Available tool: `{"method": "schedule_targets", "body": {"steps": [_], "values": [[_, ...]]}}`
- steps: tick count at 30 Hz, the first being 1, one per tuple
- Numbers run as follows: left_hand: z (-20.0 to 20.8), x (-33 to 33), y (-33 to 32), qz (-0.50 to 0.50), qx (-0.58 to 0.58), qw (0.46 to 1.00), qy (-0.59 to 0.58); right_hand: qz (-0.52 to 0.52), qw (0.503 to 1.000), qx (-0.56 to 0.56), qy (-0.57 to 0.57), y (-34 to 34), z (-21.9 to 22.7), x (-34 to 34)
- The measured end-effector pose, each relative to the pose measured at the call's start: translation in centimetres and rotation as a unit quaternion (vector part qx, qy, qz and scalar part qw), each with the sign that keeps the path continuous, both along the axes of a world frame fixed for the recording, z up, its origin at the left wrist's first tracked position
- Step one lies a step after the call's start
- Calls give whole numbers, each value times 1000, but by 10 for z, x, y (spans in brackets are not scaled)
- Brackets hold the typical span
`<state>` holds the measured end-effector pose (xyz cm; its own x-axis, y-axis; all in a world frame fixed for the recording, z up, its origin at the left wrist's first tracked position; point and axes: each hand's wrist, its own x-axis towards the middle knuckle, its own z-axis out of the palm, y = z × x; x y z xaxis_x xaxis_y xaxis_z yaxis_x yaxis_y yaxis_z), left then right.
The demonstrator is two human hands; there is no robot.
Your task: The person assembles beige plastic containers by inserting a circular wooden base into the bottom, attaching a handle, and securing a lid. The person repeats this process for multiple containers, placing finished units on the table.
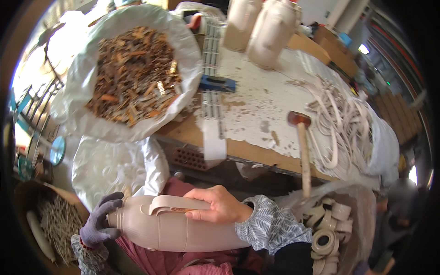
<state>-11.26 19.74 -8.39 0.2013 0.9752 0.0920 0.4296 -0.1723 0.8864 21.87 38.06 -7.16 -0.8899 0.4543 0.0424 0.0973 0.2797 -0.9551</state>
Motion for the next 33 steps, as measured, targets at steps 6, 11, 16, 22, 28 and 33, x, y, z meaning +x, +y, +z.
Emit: {"method": "schedule_targets", "body": {"steps": [6,11,16,22,28,33], "values": [[-21,54,33,258,53,955,-139,-55,996,36,-52,52,6,5],[-29,84,102,291,34,944,-151,-539,616,450,-356,168,-28,130],[-76,94,199,123,214,954,170,-580,656,255,-411,218,-47,228],[-74,79,208,89,76,954,277,-315,878,343,-112,124,89,105],[-72,92,209,82,12,950,301,-152,872,295,-360,131,45,88],[-87,88,209,113,102,930,335,-209,909,297,-202,143,14,118]]}}
